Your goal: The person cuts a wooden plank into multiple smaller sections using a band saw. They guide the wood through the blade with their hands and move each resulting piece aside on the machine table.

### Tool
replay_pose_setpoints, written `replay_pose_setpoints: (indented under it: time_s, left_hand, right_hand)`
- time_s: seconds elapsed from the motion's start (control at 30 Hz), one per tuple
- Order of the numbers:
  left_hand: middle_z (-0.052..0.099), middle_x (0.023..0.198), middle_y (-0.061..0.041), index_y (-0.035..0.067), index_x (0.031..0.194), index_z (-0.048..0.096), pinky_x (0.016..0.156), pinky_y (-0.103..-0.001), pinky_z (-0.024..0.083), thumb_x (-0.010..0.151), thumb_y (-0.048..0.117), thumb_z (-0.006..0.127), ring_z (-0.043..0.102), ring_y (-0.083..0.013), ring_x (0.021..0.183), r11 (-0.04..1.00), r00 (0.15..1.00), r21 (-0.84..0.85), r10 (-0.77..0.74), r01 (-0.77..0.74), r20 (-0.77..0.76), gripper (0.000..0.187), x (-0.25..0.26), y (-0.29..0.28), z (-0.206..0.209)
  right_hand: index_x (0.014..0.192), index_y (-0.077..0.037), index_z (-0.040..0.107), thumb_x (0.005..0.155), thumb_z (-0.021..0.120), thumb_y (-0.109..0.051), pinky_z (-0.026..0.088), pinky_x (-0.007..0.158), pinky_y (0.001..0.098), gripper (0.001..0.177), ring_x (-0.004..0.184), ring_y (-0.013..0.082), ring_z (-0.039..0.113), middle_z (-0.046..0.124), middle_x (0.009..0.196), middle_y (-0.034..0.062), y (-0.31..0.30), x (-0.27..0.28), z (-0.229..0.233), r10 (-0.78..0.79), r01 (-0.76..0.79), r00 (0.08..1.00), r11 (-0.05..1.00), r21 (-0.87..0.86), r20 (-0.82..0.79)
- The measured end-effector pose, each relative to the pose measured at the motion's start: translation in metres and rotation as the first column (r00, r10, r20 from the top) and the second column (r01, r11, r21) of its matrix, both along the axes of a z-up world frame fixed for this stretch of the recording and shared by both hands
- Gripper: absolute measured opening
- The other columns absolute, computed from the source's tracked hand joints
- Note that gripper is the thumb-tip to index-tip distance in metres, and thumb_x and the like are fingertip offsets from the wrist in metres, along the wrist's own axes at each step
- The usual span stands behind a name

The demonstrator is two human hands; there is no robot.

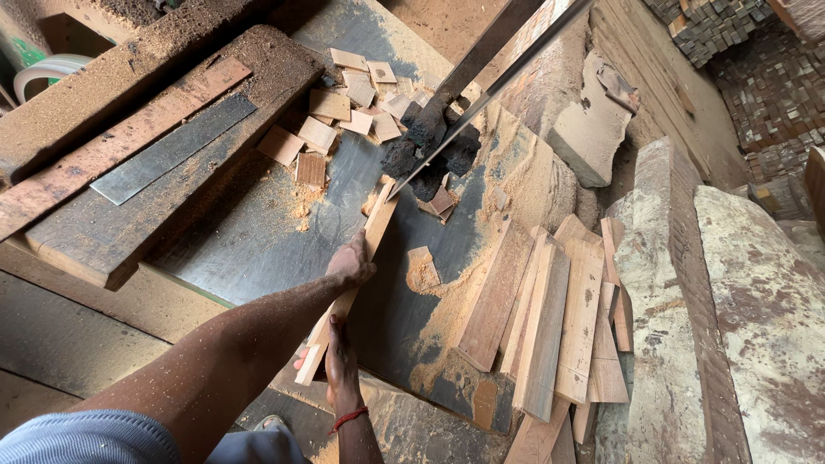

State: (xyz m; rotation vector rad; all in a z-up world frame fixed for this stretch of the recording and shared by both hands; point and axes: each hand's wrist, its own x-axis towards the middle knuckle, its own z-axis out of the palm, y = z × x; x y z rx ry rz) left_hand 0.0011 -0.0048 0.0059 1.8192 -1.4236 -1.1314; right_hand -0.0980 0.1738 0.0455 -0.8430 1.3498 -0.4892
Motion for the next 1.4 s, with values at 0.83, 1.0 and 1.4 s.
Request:
replay_pose_setpoints:
  time_s: [0.83,1.0,1.4]
  left_hand:
    - [0.063,0.129,-0.028,0.004,0.16,0.021,0.107,-0.047,0.055,0.086,0.016,0.07,0.066,-0.0395,0.118,0.999,0.998,0.046,0.02,-0.017,-0.052,0.089,0.007,-0.003,0.03]
    - [0.064,0.13,-0.028,0.003,0.159,0.024,0.107,-0.047,0.055,0.086,0.015,0.069,0.065,-0.0403,0.119,0.999,0.998,0.031,0.026,-0.024,-0.052,0.087,0.006,-0.006,0.029]
    - [0.061,0.134,-0.026,0.004,0.161,0.019,0.113,-0.046,0.049,0.084,0.013,0.068,0.06,-0.0387,0.126,1.0,1.0,0.011,0.005,-0.005,-0.021,0.092,0.006,-0.009,0.022]
  right_hand:
    - [0.151,-0.006,0.04,0.088,0.042,-0.081,0.069,0.057,0.0361,0.098,0.074,0.0245,0.08,0.076,0.096,0.0225,-0.005,0.001,0.002,-0.02,0.023,0.996,0.999,0.03,-0.084]
    - [0.146,-0.003,0.047,0.09,0.043,-0.081,0.068,0.052,0.0349,0.097,0.071,0.0238,0.079,0.076,0.09,0.0194,-0.004,0.001,0.006,-0.019,0.02,0.998,1.0,0.017,-0.062]
    - [0.137,0.006,0.054,0.09,0.044,-0.084,0.068,0.051,0.0348,0.101,0.066,0.0216,0.079,0.076,0.082,0.016,-0.004,0.0,-0.005,-0.032,0.033,0.998,0.999,0.023,-0.055]
